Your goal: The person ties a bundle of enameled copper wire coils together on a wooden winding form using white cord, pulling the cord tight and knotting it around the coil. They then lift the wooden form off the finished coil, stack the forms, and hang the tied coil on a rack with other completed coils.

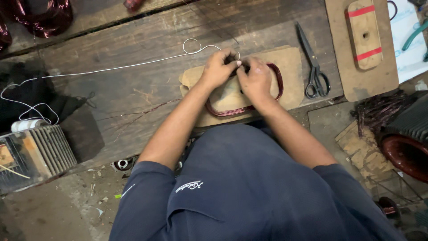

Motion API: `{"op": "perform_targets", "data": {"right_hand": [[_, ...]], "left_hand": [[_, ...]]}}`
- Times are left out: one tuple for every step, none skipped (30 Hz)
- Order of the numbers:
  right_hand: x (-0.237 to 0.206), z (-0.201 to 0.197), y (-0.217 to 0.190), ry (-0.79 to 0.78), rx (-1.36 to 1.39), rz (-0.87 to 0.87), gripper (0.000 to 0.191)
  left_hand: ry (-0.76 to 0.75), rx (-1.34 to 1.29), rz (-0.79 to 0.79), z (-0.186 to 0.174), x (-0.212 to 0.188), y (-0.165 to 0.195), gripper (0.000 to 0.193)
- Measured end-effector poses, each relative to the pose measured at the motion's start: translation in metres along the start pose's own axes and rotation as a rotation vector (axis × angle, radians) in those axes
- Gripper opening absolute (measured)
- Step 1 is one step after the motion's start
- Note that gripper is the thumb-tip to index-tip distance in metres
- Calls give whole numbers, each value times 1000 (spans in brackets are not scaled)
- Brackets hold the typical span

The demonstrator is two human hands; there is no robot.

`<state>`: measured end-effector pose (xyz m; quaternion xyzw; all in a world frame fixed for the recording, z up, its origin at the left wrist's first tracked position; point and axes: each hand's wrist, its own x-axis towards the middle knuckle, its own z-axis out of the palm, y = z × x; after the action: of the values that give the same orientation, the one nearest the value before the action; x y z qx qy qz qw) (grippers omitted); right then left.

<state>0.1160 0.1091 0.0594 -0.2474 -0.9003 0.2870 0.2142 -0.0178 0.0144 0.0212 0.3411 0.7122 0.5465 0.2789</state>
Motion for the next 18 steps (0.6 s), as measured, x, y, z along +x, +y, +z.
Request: {"op": "perform_targets", "data": {"right_hand": [[-1,0,0,-3,-2,14,17],[-1,1,0,-6,-5,27,17],[-1,1,0,-8,-6,39,17],[-1,1,0,4,-18,24,16],[-2,2,0,16,-29,7,15],[-1,3,1,29,-39,-10,15],[-2,5,2,42,-48,-24,16],[-3,6,4,56,-57,-37,17],[-4,8,6,69,-67,-52,19],[-3,9,8,72,-94,-78,19],[-2,11,12,74,-121,-105,19],[-1,11,15,75,-150,-131,20],[0,11,19,14,7,-35,19],[6,11,24,-48,164,59,18],[12,10,28,-110,320,153,18],[21,6,33,-233,447,215,15],[29,1,37,-356,574,278,13],[34,-1,39,-480,700,340,11]], "left_hand": [[16,8,24,1,-1,0,15],[33,17,48,1,-2,1,16],[49,27,74,2,-2,1,16],[48,25,75,3,-3,0,16],[46,24,77,4,-3,0,16],[46,24,81,4,-3,-1,15],[61,42,112,4,-4,-2,15],[74,59,143,5,-5,-4,15],[89,75,176,5,-5,-6,15],[82,93,184,5,-4,-7,16],[76,111,192,5,-3,-9,16],[70,126,199,5,-2,-11,16],[73,118,200,6,-2,-13,17],[79,110,202,7,-1,-14,17],[84,103,205,8,1,-16,17],[73,82,190,8,2,-17,18],[61,62,174,8,2,-18,18],[48,43,160,7,2,-18,18]]}}
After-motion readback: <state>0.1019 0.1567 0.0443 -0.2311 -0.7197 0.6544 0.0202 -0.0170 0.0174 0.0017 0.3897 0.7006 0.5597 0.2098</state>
